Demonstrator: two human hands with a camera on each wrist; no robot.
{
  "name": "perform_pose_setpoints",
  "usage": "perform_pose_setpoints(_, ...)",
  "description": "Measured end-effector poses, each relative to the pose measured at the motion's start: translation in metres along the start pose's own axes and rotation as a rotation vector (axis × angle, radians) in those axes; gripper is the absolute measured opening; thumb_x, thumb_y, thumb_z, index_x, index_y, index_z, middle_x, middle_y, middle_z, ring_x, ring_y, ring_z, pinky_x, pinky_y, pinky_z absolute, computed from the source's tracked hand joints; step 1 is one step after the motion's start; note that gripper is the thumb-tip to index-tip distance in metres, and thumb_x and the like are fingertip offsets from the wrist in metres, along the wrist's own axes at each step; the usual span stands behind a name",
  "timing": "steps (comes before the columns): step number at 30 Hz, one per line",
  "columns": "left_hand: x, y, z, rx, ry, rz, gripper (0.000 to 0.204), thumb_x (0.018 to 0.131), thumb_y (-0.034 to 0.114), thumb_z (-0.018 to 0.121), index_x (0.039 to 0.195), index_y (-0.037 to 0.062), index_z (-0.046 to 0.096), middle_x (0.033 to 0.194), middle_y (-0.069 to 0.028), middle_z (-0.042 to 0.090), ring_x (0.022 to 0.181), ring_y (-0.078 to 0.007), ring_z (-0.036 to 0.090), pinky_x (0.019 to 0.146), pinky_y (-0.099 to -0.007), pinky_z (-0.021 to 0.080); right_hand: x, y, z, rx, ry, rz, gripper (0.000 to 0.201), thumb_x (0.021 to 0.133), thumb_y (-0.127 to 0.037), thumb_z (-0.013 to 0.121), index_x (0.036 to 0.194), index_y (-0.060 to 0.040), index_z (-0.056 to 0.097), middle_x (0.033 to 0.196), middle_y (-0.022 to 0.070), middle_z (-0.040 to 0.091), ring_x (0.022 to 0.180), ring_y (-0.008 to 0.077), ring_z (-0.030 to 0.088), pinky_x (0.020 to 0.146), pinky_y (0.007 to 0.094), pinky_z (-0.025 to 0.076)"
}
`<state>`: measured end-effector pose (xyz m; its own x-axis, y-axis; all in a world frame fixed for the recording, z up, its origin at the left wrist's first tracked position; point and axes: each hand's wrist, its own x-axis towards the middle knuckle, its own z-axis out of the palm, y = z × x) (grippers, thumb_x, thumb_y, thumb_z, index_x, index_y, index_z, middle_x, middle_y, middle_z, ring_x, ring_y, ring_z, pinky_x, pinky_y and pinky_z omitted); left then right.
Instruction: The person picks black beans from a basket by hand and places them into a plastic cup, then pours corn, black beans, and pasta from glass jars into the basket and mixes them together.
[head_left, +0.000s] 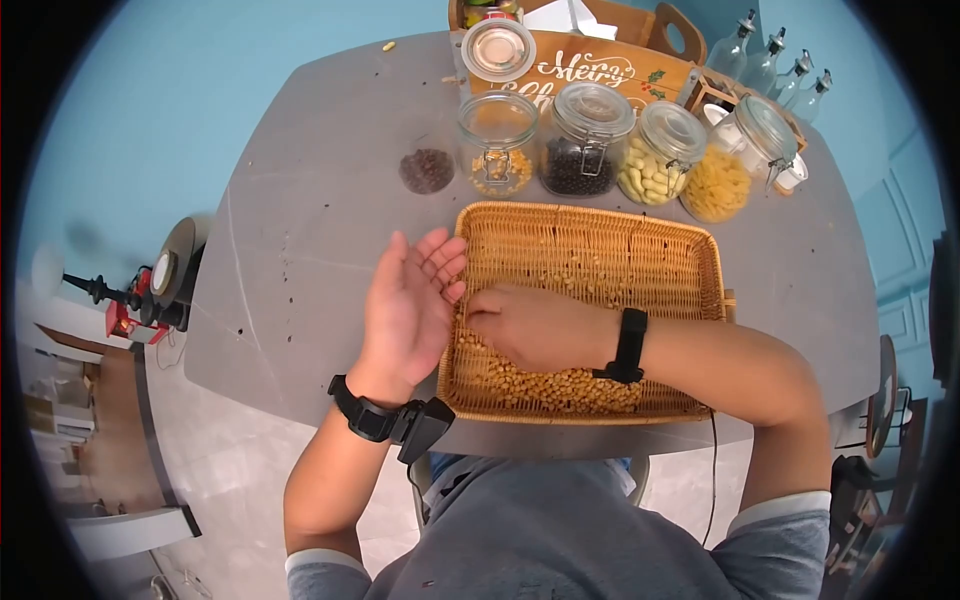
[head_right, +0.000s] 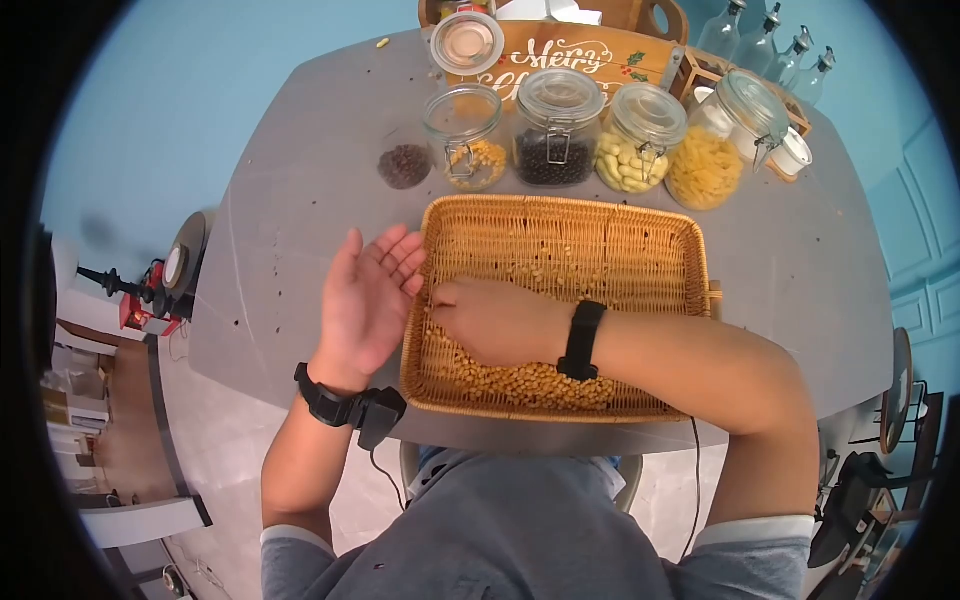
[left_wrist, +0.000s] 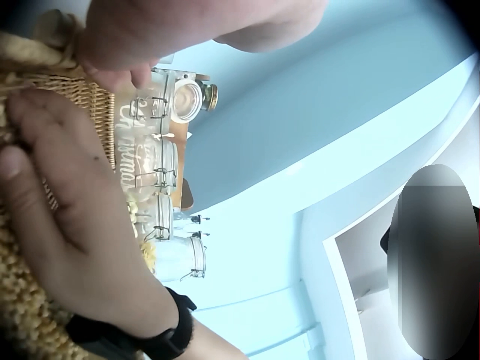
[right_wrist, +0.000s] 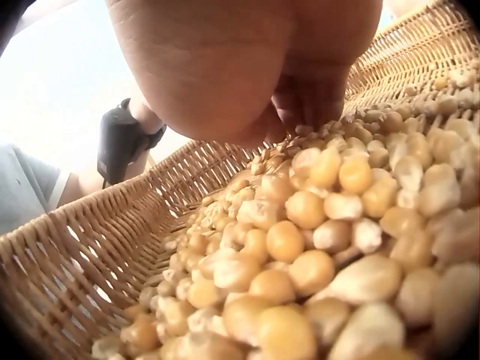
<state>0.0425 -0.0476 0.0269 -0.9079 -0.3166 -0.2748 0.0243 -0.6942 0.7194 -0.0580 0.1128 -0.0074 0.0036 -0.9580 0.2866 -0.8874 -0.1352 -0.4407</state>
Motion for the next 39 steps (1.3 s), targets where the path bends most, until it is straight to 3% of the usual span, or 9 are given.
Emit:
perform_pose_setpoints(5, 0.001, 0.0, 0.0, 0.004, -0.003, -0.032, 0.055, 0.102, 0.049, 0.04, 0.129, 0.0016, 0.048, 0.12, -0.0087, 0.057, 0.108, -0.019, 0.052, 0.094, -0.0308, 0.041, 0.004, -0.001, 0.01, -0.092, 0.014, -0.014, 0.025, 0.079, -0.008, 0.064, 0.102, 0.0009, 0.064, 0.106, 0.0118, 0.058, 0.101, 0.0297, 0.055, 0.089, 0.0379, 0.047)
perform_pose_setpoints(11, 0.001, 0.004, -0.001, 0.008, -0.024, -0.045, 0.056, 0.102, 0.049, 0.04, 0.129, 0.0016, 0.048, 0.119, -0.0083, 0.057, 0.108, -0.0186, 0.052, 0.092, -0.0297, 0.041, -0.004, -0.016, 0.005, -0.039, -0.075, -0.051, 0.019, 0.077, -0.01, 0.063, 0.093, -0.002, 0.064, 0.101, 0.0094, 0.058, 0.099, 0.0264, 0.055, 0.089, 0.0372, 0.047)
perform_pose_setpoints(14, 0.002, 0.002, -0.001, 0.022, -0.023, -0.042, 0.056, 0.101, 0.05, 0.04, 0.129, 0.0017, 0.048, 0.119, -0.0082, 0.057, 0.107, -0.0183, 0.052, 0.092, -0.0294, 0.041, -0.001, -0.019, 0.012, 0.014, -0.089, -0.115, 0.024, 0.081, -0.016, 0.066, 0.101, -0.0038, 0.065, 0.101, 0.0082, 0.057, 0.098, 0.0266, 0.055, 0.089, 0.0366, 0.048)
perform_pose_setpoints(19, 0.0, 0.003, -0.002, -0.004, -0.035, -0.043, 0.056, 0.102, 0.049, 0.04, 0.129, 0.0015, 0.048, 0.119, -0.0082, 0.057, 0.108, -0.018, 0.052, 0.092, -0.0292, 0.041, -0.013, -0.025, -0.014, -0.024, -0.408, -0.224, 0.019, 0.084, -0.016, 0.061, 0.099, -0.0059, 0.064, 0.102, 0.0057, 0.057, 0.101, 0.0236, 0.055, 0.089, 0.0355, 0.049)
perform_pose_setpoints(22, -0.001, 0.004, -0.001, 0.016, -0.028, -0.04, 0.056, 0.102, 0.049, 0.039, 0.129, 0.0013, 0.048, 0.119, -0.0082, 0.057, 0.108, -0.0181, 0.052, 0.092, -0.0292, 0.041, -0.009, -0.025, -0.007, 0.057, -0.24, -0.204, 0.018, 0.085, -0.016, 0.059, 0.098, -0.005, 0.062, 0.104, 0.0049, 0.058, 0.104, 0.023, 0.055, 0.091, 0.0355, 0.049)
perform_pose_setpoints(29, -0.001, 0.003, -0.003, 0.001, -0.042, -0.044, 0.055, 0.102, 0.049, 0.039, 0.128, 0.0013, 0.048, 0.12, -0.0086, 0.057, 0.109, -0.0183, 0.052, 0.092, -0.0294, 0.041, -0.008, -0.025, -0.001, 0.099, -0.303, -0.39, 0.02, 0.086, -0.015, 0.053, 0.098, -0.0011, 0.062, 0.109, 0.0075, 0.057, 0.107, 0.0249, 0.054, 0.091, 0.0355, 0.05)
perform_pose_setpoints(32, 0.0, 0.004, -0.005, -0.011, -0.066, -0.048, 0.056, 0.102, 0.049, 0.039, 0.128, 0.0012, 0.048, 0.12, -0.0089, 0.057, 0.108, -0.0184, 0.052, 0.092, -0.0294, 0.041, -0.028, -0.027, -0.026, 0.04, -0.535, -0.302, 0.019, 0.083, -0.015, 0.054, 0.095, -0.0019, 0.063, 0.11, 0.0078, 0.058, 0.106, 0.0249, 0.054, 0.091, 0.0358, 0.049)
perform_pose_setpoints(36, 0.0, 0.003, -0.005, 0.007, -0.061, -0.041, 0.056, 0.102, 0.05, 0.039, 0.129, 0.001, 0.048, 0.12, -0.0091, 0.057, 0.108, -0.0185, 0.053, 0.092, -0.0293, 0.041, -0.031, -0.028, -0.037, 0.054, -0.515, -0.27, 0.016, 0.083, -0.016, 0.056, 0.088, -0.004, 0.065, 0.1, 0.0071, 0.059, 0.102, 0.024, 0.057, 0.086, 0.036, 0.05)
perform_pose_setpoints(39, 0.001, 0.002, -0.004, 0.029, -0.052, -0.039, 0.057, 0.102, 0.05, 0.04, 0.129, 0.0007, 0.048, 0.12, -0.0094, 0.057, 0.108, -0.0185, 0.053, 0.091, -0.0292, 0.041, -0.009, -0.029, -0.022, 0.008, -0.327, -0.232, 0.015, 0.082, -0.015, 0.058, 0.089, -0.0042, 0.066, 0.099, 0.0073, 0.059, 0.1, 0.0241, 0.057, 0.086, 0.0359, 0.05)
